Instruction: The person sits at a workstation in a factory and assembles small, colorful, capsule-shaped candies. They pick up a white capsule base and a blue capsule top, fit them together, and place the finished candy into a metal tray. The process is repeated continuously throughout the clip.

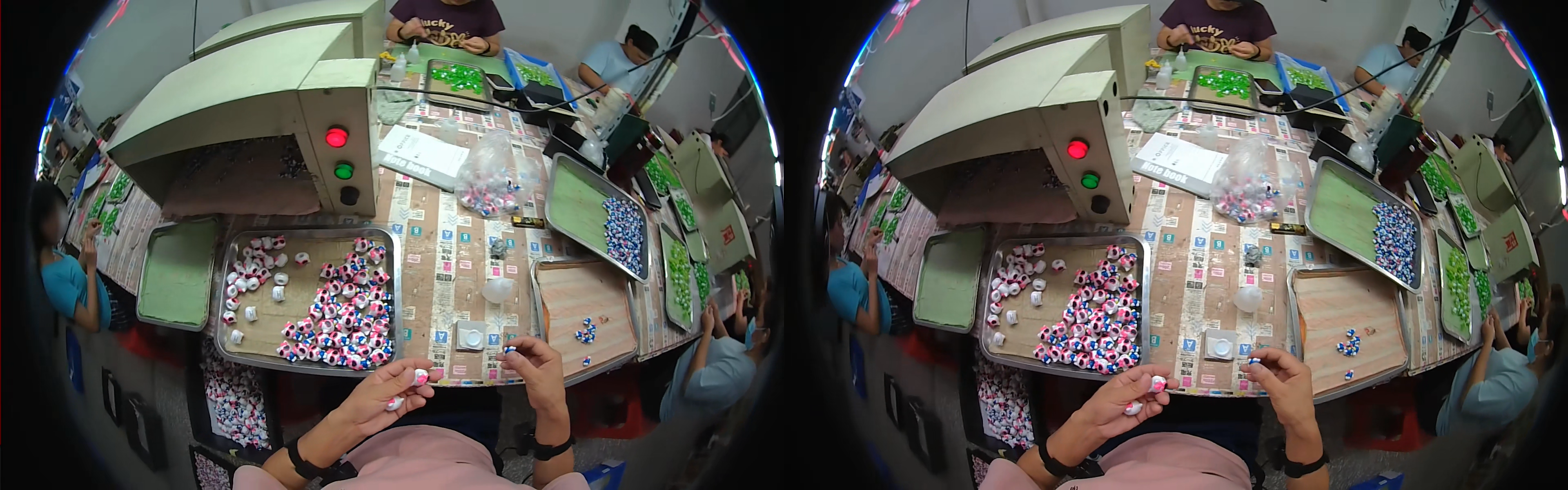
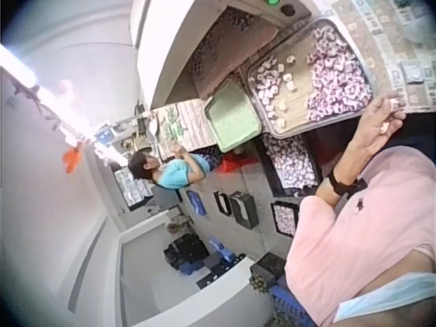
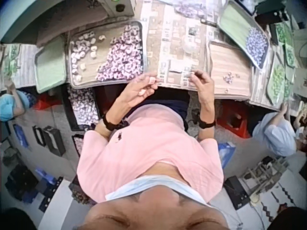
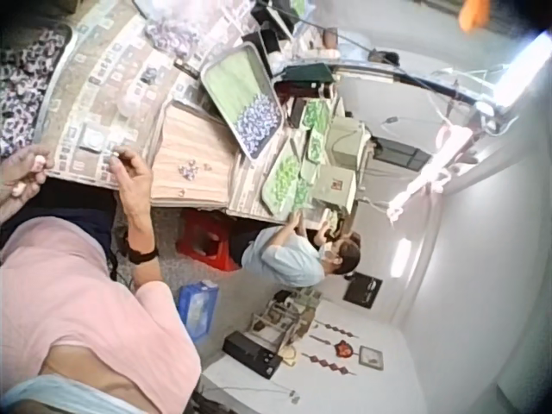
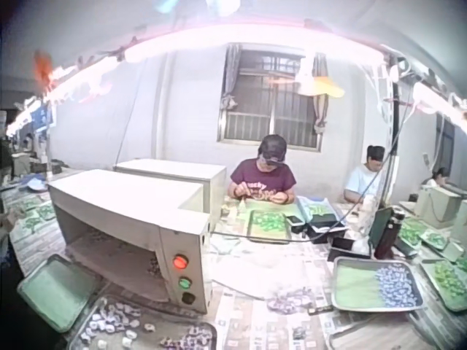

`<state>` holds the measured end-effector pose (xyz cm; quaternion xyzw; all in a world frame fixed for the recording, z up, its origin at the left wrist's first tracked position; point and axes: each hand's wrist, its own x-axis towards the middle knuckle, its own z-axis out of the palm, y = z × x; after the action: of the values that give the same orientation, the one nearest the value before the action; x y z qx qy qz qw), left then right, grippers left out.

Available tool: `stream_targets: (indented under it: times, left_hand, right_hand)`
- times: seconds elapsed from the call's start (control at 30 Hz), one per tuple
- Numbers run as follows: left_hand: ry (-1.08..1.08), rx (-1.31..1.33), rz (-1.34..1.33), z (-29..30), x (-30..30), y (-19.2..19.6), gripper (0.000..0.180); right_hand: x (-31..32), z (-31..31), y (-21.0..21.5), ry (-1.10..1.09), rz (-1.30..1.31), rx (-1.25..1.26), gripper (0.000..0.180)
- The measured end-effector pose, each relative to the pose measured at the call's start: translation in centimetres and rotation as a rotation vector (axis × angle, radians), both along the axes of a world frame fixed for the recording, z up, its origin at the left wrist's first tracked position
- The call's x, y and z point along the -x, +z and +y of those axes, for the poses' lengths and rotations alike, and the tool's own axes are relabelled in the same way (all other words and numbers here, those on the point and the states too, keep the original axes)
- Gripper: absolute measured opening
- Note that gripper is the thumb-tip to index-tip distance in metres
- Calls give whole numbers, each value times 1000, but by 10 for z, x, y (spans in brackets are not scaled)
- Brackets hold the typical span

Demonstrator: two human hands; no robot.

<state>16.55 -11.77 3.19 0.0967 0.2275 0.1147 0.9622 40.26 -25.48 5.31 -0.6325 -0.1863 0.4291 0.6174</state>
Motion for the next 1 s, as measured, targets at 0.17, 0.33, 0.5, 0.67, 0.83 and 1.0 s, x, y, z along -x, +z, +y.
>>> stream_targets:
  times: [0.17, 0.33, 0.5, 0.67, 0.83, 1.0]
  left_hand:
    - [-17, -28, -59, -1, 5, -8, 32]
    - [7, 39, -14, -1, 5, -3, 33]
    - [-40, -70, -20, -5, 9, -8, 30]
    - [-75, -99, -63, -6, 11, -12, 30]
    - [-49, -98, 12, -9, 9, -10, 29]
    - [-44, -108, 56, -13, 4, -9, 30]
  right_hand:
    - [6, 10, -3, 60, -106, 18, 19]
    - [14, 22, -5, 81, -339, 81, 14]
    - [18, 36, -7, 154, -868, 92, 15]
    - [17, 45, -17, 204, -1127, 73, 14]
    - [15, 43, -23, 218, -1149, 99, 13]
    - [24, 39, -12, 193, -1019, 87, 15]
